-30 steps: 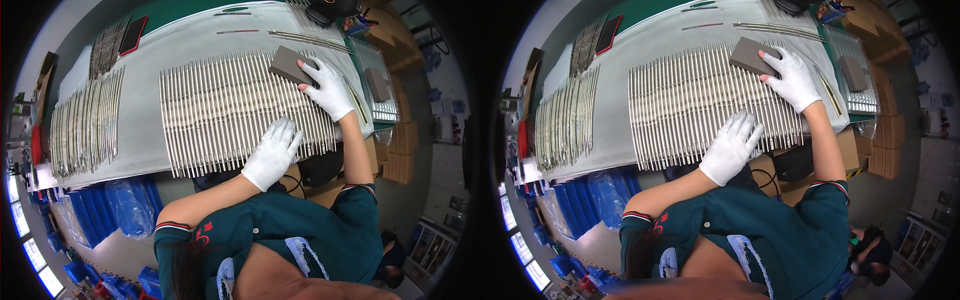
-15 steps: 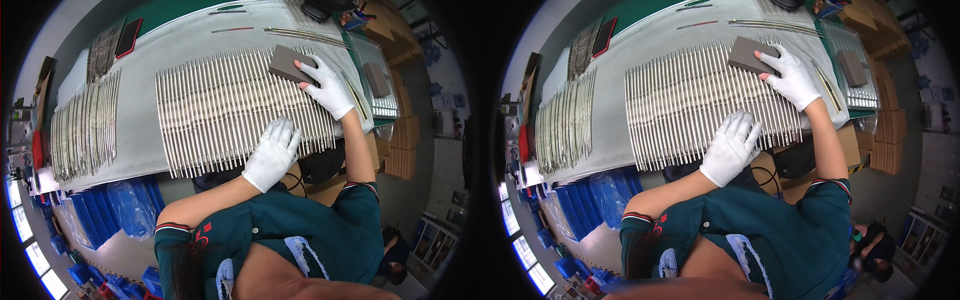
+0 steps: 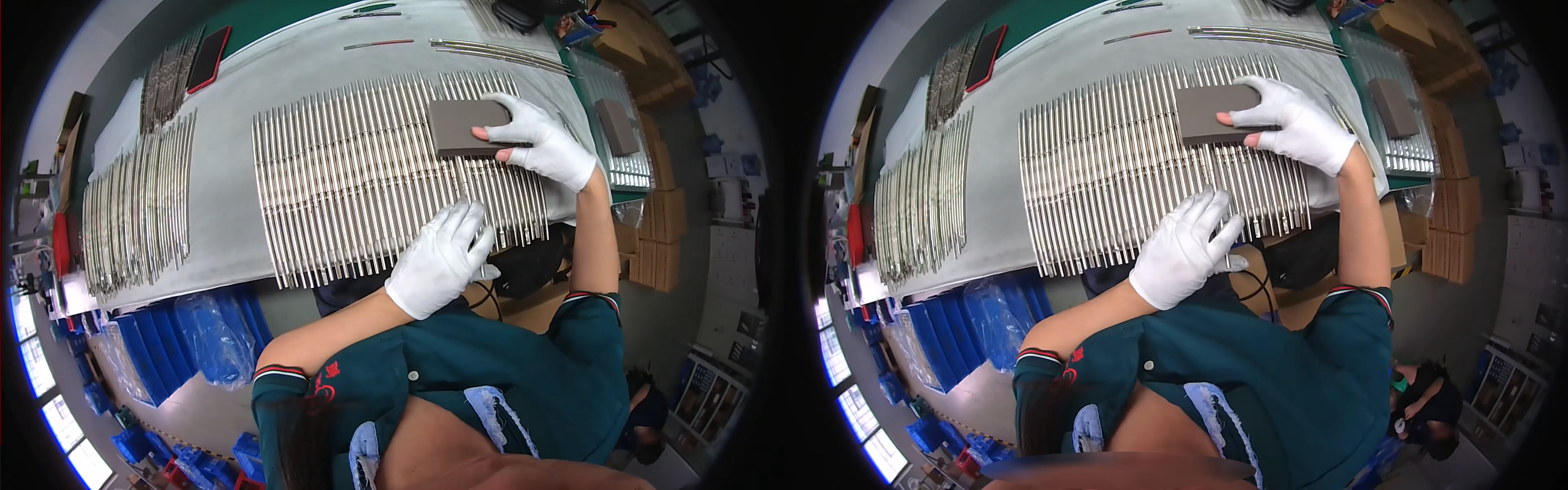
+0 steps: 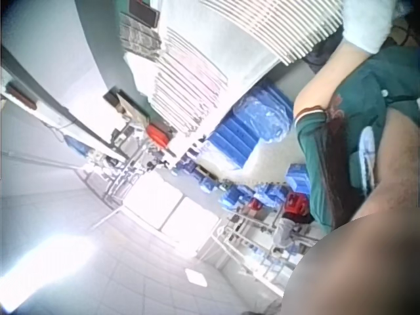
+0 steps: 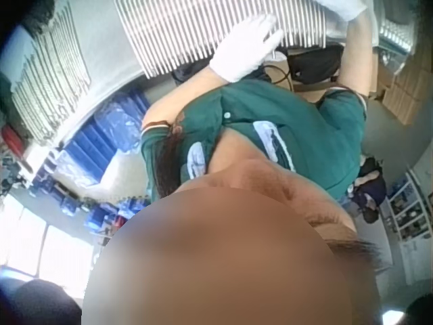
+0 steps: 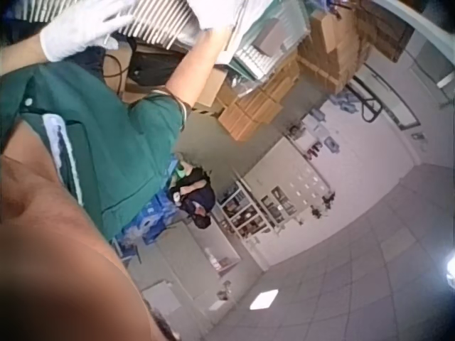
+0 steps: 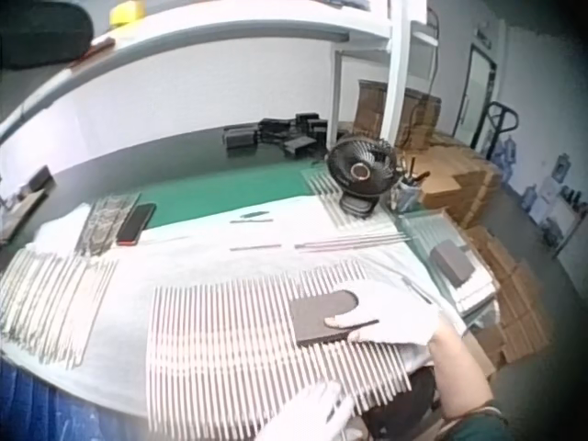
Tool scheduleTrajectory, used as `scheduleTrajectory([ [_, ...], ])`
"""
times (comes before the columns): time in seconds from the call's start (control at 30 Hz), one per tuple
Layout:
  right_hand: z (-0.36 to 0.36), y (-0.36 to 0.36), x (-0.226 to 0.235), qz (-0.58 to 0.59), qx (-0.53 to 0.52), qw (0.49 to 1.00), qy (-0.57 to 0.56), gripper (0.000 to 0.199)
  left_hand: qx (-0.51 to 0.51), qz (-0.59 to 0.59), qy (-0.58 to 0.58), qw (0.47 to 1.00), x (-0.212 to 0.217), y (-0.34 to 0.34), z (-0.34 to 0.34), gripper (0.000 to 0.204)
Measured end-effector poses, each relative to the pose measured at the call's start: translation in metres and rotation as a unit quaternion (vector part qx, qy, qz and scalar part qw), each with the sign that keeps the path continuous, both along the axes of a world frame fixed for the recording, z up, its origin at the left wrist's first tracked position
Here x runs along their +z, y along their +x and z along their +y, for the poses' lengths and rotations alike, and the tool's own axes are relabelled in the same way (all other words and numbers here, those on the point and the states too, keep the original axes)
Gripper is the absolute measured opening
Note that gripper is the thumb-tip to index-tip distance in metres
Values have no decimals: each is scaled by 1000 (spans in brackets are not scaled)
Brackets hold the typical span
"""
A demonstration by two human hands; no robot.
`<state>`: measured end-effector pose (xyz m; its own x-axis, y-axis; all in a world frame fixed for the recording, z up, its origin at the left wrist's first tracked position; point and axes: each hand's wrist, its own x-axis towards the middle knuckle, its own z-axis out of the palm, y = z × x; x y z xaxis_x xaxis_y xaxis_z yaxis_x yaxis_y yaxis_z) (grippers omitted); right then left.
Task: Using a sanding block to polish and clean several rows of metal rods on a manufacturing workbench.
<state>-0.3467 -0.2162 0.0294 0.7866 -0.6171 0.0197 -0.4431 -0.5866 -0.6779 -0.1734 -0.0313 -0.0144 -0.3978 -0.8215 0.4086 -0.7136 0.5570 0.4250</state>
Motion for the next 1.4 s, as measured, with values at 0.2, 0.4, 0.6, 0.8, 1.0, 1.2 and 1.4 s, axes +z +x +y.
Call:
scheduleTrajectory([
  [0.2, -14, 4, -3, 61, 52, 994, -77, 43, -17, -5, 15, 1000, -5, 2, -3, 56],
  [0.4, 7, 32, -2, 57, 72, 992, -82, 47, -14, -6, 13, 1000, -5, 3, -3, 53],
  [0.6, -15, -8, -10, 22, -2, 1000, 0, 45, -20, 10, 6, 1000, -6, 1, -3, 53],
  [0.8, 4, 22, -4, 58, 43, 987, -146, 43, -22, 3, 14, 1000, -9, 2, -2, 55],
  [1.0, 4, -32, -8, 17, -96, 990, -105, 53, -14, -4, 8, 1000, -7, 1, -3, 58],
  [1.2, 18, -13, -45, -357, -282, 888, 62, 65, 4, -45, 60, 997, -8, -3, -6, 73],
  [1.4, 9, -23, -82, -421, -309, 836, 167, 58, 23, -102, 84, 991, -7, -7, -9, 88],
])
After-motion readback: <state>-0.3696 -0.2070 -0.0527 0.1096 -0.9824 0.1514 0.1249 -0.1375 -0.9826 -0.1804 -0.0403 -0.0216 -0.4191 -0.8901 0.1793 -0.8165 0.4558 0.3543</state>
